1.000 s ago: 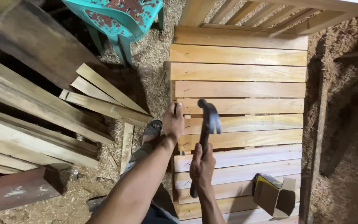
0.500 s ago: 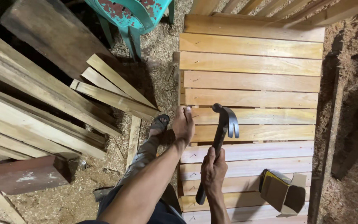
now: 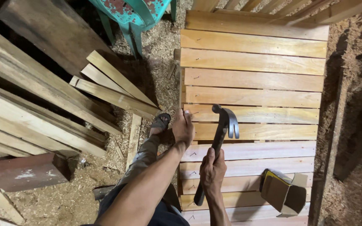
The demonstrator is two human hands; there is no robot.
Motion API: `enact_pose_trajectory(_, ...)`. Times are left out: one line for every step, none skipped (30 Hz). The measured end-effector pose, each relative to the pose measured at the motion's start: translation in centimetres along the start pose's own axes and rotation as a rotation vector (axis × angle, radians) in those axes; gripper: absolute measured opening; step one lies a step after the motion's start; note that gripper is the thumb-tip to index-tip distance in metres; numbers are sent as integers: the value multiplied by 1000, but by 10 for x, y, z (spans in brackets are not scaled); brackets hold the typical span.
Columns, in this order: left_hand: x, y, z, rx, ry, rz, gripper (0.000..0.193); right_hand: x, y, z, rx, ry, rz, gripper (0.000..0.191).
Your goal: The person hammers nails into a wooden slatted surface using a claw hammer. They repeatedly pick up nails and drive them into the wood, moving along the length of the surface.
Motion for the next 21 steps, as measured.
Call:
enact_pose_trajectory(-3, -4, 1, 50, -35, -9, 37, -1, 1, 1, -14, -2, -13, 33)
enact_pose_trajectory(-3, -3, 1, 29, -22, 7, 39, -2, 0, 2, -11, -7, -14, 33)
enact_pose_trajectory(-2, -2, 2, 5, -11, 22, 40, -3, 0, 3, -6, -9, -14, 32)
enact_pose_trajectory(-3, 0, 3, -19, -1, 34, 41, -3, -1, 4, 1, -10, -15, 32)
enact_pose_trajectory(-4, -2, 4, 3, -11, 42, 41, -4, -1, 4, 13, -13, -26, 32)
enact_pose_trajectory(-5, -3, 5, 25, -21, 51, 42, -5, -2, 4, 25, -17, -35, 32)
enact_pose_trajectory(-6, -5, 5, 49, -32, 61, 42, -6, -2, 4, 33, -21, -45, 31)
enact_pose_trajectory(-5, -3, 6, 29, -15, 79, 42, -6, -1, 5, 34, -22, -53, 31)
enact_pose_trajectory(-4, -2, 6, 7, 4, 94, 43, -7, -1, 5, 37, -24, -62, 31)
enact_pose_trajectory(-3, 0, 6, -16, 23, 109, 43, -8, -2, 6, 42, -25, -70, 30)
enact_pose_trajectory(-3, 1, 7, -32, 27, 102, 43, -8, -3, 7, 57, -25, -89, 31)
enact_pose_trajectory(-3, 2, 7, -46, 32, 95, 43, -9, -5, 7, 70, -26, -110, 31)
enact_pose_trajectory(-3, 3, 7, -62, 36, 90, 43, -9, -8, 8, 84, -27, -129, 31)
enact_pose_trajectory(-6, -3, 7, 12, -3, 86, 44, -8, -11, 6, 89, -23, -145, 30)
enact_pose_trajectory(-9, -8, 7, 84, -43, 81, 45, -6, -14, 4, 95, -19, -161, 29)
enact_pose_trajectory(-12, -13, 7, 149, -80, 74, 47, -5, -18, 2, 108, -13, -174, 29)
enact_pose_trajectory(-10, -11, 9, 114, -37, 90, 49, -2, -23, -2, 140, -15, -84, 27)
enact_pose_trajectory(-8, -9, 9, 84, 2, 106, 53, 2, -28, -9, 167, -17, 1, 25)
enact_pose_trajectory(-5, -8, 9, 53, 43, 121, 59, 6, -32, -16, 195, -21, 85, 23)
enact_pose_trajectory(-6, -11, 10, 76, 12, 106, 60, 9, -43, -25, 351, -21, 119, 26)
enact_pose_trajectory(-7, -14, 9, 99, -23, 90, 62, 11, -54, -34, 507, -17, 152, 30)
Point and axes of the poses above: each hand's wrist, its own z-axis towards the middle knuckle, its own x-axis out of the back of the hand, y = z × x, the point moved 7 cm from there along z, towards the middle knuckle, and after that the axes turned 2 degrees about x, right-handed, at the moved point
